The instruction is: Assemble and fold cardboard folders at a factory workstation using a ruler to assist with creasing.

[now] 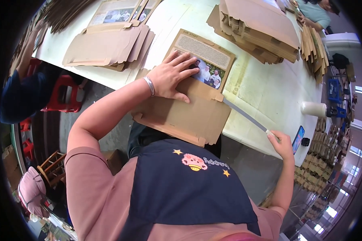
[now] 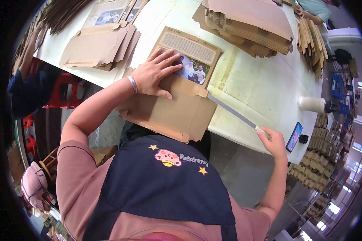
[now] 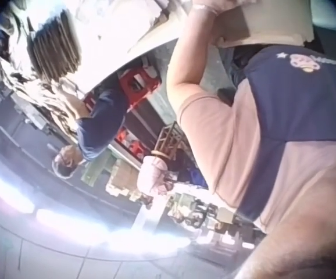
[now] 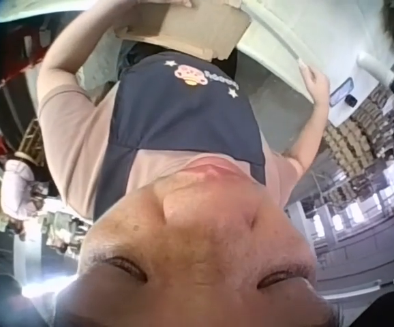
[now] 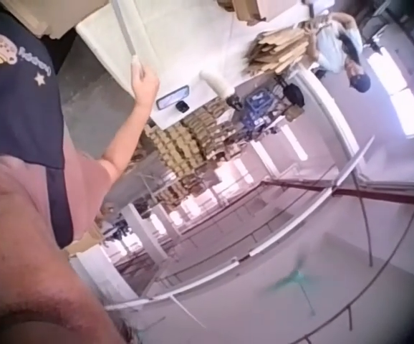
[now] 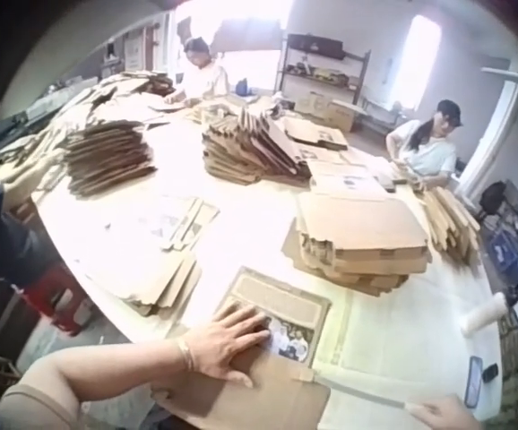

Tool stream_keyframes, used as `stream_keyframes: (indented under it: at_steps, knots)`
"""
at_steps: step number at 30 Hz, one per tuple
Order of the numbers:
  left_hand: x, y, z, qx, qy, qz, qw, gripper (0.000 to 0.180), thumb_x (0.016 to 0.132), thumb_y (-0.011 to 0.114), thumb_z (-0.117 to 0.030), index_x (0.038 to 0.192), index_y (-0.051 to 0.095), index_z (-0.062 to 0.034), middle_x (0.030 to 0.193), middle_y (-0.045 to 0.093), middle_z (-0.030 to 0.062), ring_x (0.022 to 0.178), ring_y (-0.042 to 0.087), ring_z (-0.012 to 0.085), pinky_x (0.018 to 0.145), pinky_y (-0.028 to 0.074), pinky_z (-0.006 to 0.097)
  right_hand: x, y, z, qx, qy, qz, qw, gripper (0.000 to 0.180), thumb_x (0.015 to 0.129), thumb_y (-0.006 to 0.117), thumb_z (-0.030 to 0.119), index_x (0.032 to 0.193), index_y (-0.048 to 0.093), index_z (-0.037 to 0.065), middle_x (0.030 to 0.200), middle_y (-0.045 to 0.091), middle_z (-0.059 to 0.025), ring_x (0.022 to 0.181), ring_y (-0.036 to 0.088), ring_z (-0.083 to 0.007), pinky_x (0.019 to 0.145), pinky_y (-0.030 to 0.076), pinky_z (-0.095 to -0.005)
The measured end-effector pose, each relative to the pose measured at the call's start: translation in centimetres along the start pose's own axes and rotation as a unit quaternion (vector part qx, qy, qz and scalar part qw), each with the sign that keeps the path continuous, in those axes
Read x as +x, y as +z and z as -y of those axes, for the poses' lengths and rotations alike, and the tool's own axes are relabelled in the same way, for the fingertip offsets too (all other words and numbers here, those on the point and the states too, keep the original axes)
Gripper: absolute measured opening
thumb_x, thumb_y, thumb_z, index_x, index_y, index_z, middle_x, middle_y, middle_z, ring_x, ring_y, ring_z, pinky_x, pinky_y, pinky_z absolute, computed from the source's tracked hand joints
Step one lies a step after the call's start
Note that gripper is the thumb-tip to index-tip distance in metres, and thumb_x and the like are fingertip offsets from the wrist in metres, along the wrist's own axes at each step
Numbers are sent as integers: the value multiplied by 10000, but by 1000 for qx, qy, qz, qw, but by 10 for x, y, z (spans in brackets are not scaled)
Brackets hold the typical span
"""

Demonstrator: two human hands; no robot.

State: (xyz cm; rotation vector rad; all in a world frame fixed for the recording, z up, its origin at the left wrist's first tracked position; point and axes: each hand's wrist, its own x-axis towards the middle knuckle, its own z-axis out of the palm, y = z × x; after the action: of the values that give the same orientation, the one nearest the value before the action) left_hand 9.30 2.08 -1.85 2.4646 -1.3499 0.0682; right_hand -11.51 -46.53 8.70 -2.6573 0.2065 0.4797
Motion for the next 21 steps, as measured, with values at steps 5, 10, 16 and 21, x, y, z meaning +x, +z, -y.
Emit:
stream_keyframes:
  at_steps: [5,10,16,21]
  knots:
    - [1,-3,4,-16,-3,14,1000,1071,741,702,-812,1519,497,-105,1653,358,182,1569,240,390,1283,153,575,38,12,16,10,-23,7,1000,309,908,776,293,1081,784,37,980,776,-182,872,758,-293,789,563,-354]
    - [6,-4,1,-12,9,12,1000,1046,750,680,-822,1505,519,-117,1636,391,181,1559,269,378,1281,161,567,67,48,48,27,-74,-7,997,313,895,785,306,1071,787,47,962,774,-172,856,753,-308,772,569,-366]
    - [5,-6,2,-4,10,11,1000,1036,753,680,-823,1506,517,-131,1630,401,179,1556,278,376,1281,160,567,90,58,104,4,-54,21,998,330,924,748,290,1084,764,2,961,771,-190,851,741,-243,785,557,-349]
    - [3,-4,-3,-18,26,-4,999,1016,754,678,-825,1498,531,-147,1627,417,148,1551,291,371,1275,157,578,110,41,92,152,59,345,924,355,1011,655,353,875,696,28,751,702,-83,577,621,-150,606,501,-308]
